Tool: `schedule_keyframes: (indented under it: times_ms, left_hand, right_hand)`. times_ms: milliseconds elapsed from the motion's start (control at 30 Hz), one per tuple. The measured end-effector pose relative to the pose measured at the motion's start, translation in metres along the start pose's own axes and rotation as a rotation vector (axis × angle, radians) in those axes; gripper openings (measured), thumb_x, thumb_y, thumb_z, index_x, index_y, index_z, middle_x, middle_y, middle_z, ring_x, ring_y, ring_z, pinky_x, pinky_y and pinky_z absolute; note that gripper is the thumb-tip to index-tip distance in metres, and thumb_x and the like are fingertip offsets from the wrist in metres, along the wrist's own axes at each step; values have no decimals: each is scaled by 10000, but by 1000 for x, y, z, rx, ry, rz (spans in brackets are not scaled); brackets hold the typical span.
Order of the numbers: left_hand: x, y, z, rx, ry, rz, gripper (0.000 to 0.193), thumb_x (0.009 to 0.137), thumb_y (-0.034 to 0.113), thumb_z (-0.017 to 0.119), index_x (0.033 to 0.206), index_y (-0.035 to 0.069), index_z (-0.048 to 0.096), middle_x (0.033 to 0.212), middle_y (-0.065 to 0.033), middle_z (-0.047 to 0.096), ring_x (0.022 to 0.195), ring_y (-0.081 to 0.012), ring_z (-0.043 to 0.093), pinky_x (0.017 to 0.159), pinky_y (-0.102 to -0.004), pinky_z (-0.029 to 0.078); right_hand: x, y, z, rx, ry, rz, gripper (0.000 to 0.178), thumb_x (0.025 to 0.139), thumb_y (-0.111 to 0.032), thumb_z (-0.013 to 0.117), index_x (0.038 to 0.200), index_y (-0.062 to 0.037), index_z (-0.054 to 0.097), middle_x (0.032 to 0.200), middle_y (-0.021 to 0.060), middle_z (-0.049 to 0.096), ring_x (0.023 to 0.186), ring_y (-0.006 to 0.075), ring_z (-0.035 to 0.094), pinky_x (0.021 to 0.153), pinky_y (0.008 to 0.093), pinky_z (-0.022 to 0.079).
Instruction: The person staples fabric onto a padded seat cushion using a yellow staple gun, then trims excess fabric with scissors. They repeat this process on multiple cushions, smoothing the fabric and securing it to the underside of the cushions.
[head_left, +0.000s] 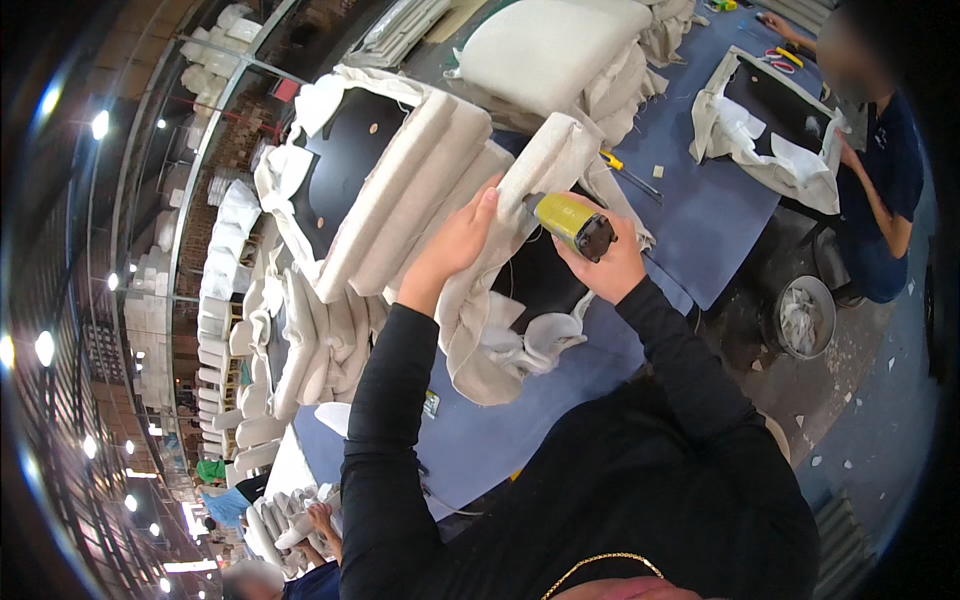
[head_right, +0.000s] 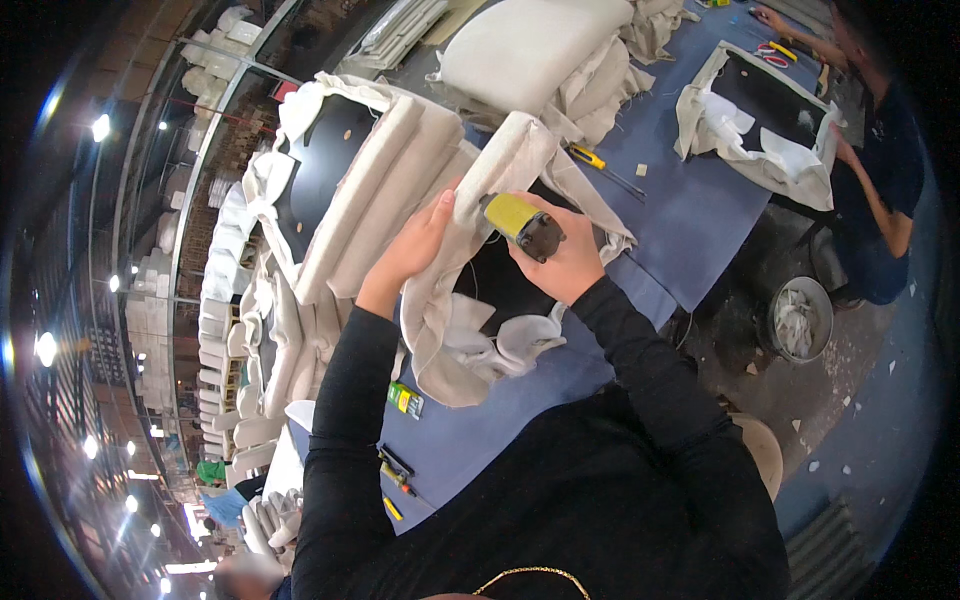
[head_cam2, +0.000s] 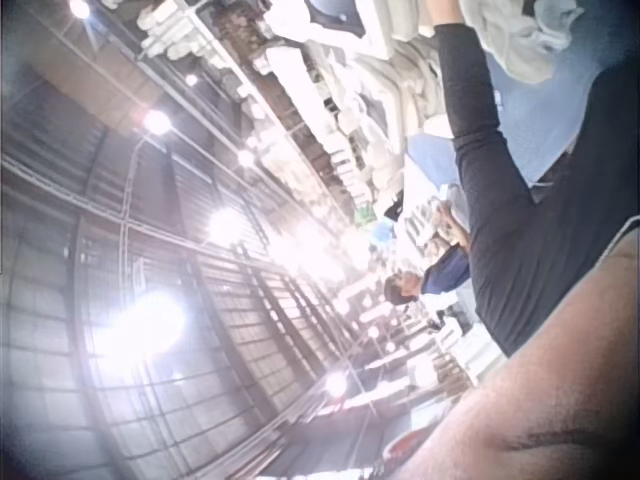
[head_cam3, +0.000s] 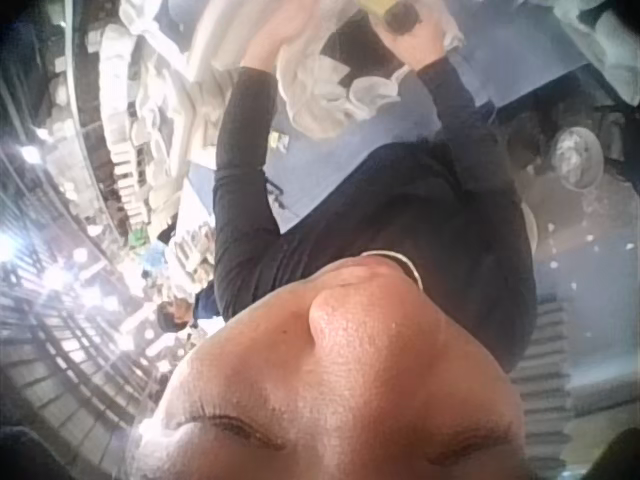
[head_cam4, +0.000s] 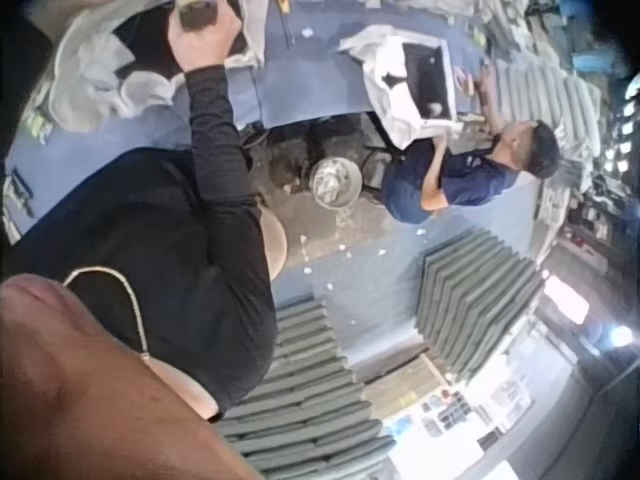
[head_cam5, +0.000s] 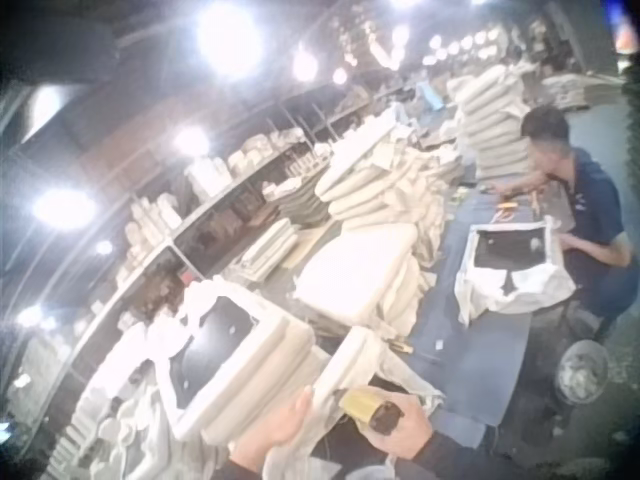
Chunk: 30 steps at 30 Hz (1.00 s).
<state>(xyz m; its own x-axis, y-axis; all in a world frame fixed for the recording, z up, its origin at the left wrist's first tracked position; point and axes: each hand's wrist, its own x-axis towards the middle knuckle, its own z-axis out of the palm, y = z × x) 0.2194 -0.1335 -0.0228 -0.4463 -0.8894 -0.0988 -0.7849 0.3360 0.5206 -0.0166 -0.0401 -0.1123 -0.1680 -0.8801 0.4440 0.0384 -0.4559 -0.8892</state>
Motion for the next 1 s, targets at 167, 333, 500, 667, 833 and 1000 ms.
schedule_keyframes:
  times_ms: [167, 333, 500, 667, 833, 1000]
  left_hand:
    - [-30, 38, 4, 241, 44, 123, 628, 1160, 288, 497, 1756, 272, 299, 1400, -272, 630, 1242, -507, 639, 1085, -517, 510]
    - [-31, 30, 7, 316, 71, 168, 774, 1070, 186, 614, 1740, 400, 292, 1353, -248, 606, 1136, -505, 686, 966, -573, 583]
    - [-29, 26, 6, 309, 78, 187, 815, 1046, 163, 635, 1738, 417, 287, 1375, -250, 599, 1138, -508, 687, 972, -572, 586]
    - [-28, 27, 7, 305, 72, 165, 850, 1023, 119, 644, 1745, 391, 287, 1386, -255, 604, 1191, -508, 660, 1015, -557, 556]
    - [-29, 32, 6, 319, 41, 115, 997, 932, 7, 701, 1751, 384, 276, 1410, -256, 595, 1229, -509, 645, 1037, -549, 548]
    - [-32, 27, 6, 320, 72, 169, 1095, 860, -77, 683, 1742, 423, 269, 1400, -278, 582, 1126, -532, 692, 959, -587, 592]
  right_hand:
    - [-5, -2, 10, -22, -9, 9, 547, 836, -35, 837, 1368, -37, 708, 1174, 172, 810, 1060, 308, 808, 936, 351, 612]
    - [-16, -10, 22, -3, -43, -44, 619, 810, -10, 829, 1412, -37, 686, 1180, 191, 803, 1072, 338, 802, 953, 363, 610]
    - [-19, -10, 24, -27, -36, -74, 623, 804, -6, 828, 1411, -38, 691, 1202, 195, 798, 1099, 350, 794, 982, 371, 601]
    - [-18, -8, 24, -32, -42, -79, 629, 802, -9, 826, 1414, -43, 689, 1193, 206, 792, 1101, 360, 789, 972, 379, 600]
    - [-20, -16, 26, 15, -105, -17, 622, 799, -15, 821, 1407, -43, 690, 1179, 218, 787, 1105, 381, 781, 965, 388, 598]
    - [-24, -19, 33, 7, -163, -42, 638, 792, -17, 818, 1415, -34, 679, 1189, 223, 782, 1096, 406, 773, 966, 396, 599]
